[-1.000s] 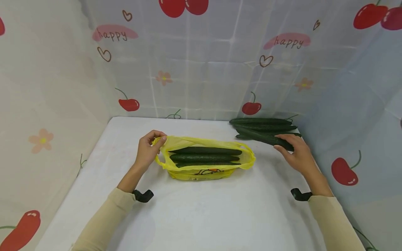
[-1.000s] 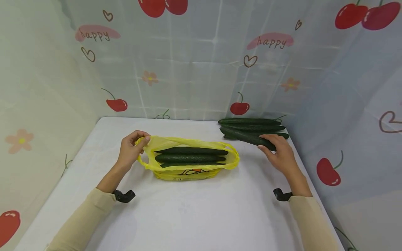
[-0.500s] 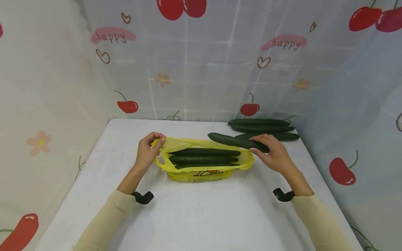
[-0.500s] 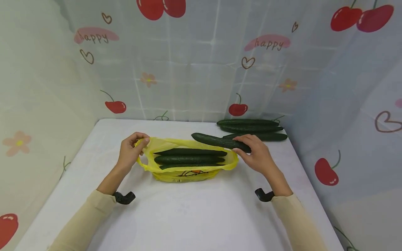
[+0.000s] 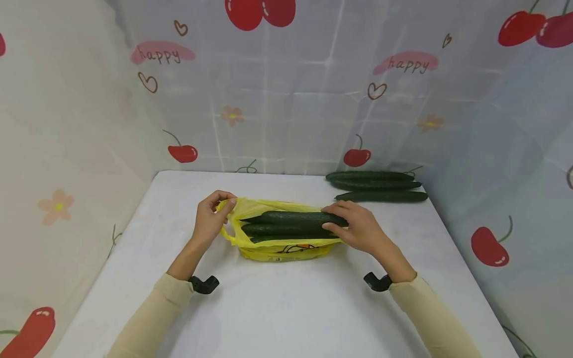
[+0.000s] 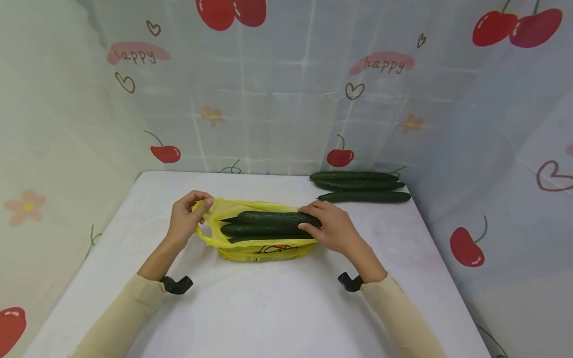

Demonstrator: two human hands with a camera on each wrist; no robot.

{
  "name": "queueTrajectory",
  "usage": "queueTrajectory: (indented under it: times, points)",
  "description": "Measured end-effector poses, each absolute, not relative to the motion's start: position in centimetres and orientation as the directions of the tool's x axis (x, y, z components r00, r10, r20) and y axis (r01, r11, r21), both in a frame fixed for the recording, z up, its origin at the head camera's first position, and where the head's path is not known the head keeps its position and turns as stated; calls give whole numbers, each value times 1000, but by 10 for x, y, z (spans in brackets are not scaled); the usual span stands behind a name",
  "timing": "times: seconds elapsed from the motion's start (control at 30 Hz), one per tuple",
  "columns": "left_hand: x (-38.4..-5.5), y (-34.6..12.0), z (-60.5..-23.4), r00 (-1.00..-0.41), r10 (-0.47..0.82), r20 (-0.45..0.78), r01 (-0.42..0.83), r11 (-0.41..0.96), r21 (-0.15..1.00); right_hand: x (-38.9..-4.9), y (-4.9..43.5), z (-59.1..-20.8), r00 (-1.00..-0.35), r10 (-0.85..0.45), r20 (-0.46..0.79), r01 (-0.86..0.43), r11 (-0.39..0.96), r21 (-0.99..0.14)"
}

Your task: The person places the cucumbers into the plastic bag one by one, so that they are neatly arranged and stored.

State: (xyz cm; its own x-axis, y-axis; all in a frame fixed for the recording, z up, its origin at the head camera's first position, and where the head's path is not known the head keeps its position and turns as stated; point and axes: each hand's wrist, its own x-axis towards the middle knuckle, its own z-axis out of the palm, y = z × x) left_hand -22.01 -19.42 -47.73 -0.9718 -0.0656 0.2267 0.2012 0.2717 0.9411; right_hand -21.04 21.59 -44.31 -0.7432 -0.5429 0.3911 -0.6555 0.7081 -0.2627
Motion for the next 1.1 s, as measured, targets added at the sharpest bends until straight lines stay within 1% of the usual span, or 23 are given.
queueTrajectory:
  times: [0.07, 0.17, 0.3, 0.4, 0.63, 0.77, 0.9, 1.1]
  points:
    - [-220, -194, -477, -973, -61, 224, 200, 272, 941, -205, 206, -442, -735, -562, 379, -656, 730, -191]
    - [-220, -195, -477, -973, -53, 225, 203, 271, 941, -200, 192, -441, -751, -565, 342, -637, 756, -152]
    - [-220, -196, -475, -971, -54, 233, 211, 270, 939, -205, 173, -442, -784, -554, 278, -613, 760, -215]
    - [-220, -196, -473, -971, -55, 234, 211, 272, 939, -213, 163, -446, -794, -563, 231, -608, 746, -274]
    - [-221, -195, -472, -971, -36, 238, 219, 276, 936, -231, 156, -461, -816, -562, 134, -568, 738, -364]
    - [-220, -194, -472, -970, -29, 240, 223, 283, 933, -242, 157, -467, -822, -555, 127, -555, 730, -398]
    - [-221, -193, -472, -971, -29, 238, 220, 286, 933, -250, 155, -471, -820, -557, 134, -558, 724, -406]
    - [-221, -191, -472, -973, -39, 228, 209, 277, 938, -258, 149, -476, -794, -586, 163, -592, 684, -427]
